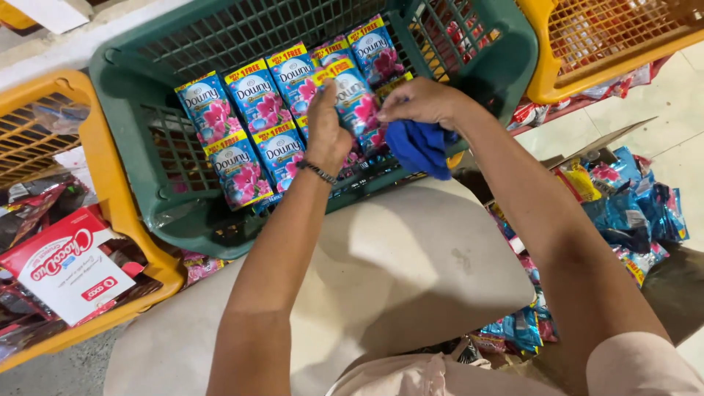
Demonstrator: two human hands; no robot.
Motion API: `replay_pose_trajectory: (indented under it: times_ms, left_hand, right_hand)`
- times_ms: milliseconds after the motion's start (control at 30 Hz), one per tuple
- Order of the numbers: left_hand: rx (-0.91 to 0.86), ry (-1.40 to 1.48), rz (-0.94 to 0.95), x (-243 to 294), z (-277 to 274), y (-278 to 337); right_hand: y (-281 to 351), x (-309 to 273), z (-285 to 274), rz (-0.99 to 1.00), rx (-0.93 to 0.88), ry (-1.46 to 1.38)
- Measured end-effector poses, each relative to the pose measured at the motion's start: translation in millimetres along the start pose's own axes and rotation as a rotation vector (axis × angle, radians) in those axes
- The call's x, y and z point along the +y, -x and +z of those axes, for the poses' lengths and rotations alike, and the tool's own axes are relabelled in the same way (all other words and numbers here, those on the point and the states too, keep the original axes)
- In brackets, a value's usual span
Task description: Cleaning individual detergent sachets with a cloth and organizing them into a plastic crate.
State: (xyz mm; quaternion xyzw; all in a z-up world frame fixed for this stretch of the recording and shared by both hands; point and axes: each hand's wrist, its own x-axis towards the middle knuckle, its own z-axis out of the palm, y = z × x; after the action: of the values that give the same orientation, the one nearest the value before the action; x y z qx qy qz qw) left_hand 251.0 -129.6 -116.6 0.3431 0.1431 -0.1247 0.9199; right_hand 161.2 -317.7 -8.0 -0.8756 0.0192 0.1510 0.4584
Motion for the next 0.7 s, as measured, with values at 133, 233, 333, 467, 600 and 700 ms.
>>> replay_pose_trajectory:
  times_ms: [133, 233, 333, 467, 600, 700]
  left_hand:
    - [-0.016, 0.002, -0.023, -24.3, -10.7, -16.5]
    - [0.007, -0.200, 0.005, -10.5, -4.9, -4.0]
    - [-0.167, -0.613, 0.323, 11.3, -3.2, -0.7]
    - [-0.194, -1.527, 0.486, 16.1, -20.7, -38.9]
    - [-0.126, -1.984, 0.474, 14.0, -13.3, -38.7]
    - [-0.180, -1.978, 0.519, 40.1, 17.9, -17.5]
  right_hand:
    - [-31.1, 46.4, 7.6, 0.131, 0.052, -0.068]
    - [-38.6, 55.7, 6.5, 0.208, 0.092, -0.117]
    - [-38.6, 61.9, 10.2, 0.283, 0.098, -0.108]
    - [-74.7, 112.9, 30.4, 0.335, 0.106, -0.022]
    - [-96.2, 136.6, 42.9, 0.367, 0.101, 0.092]
    - [-100.0, 120.3, 33.1, 0.323, 0.208, -0.034]
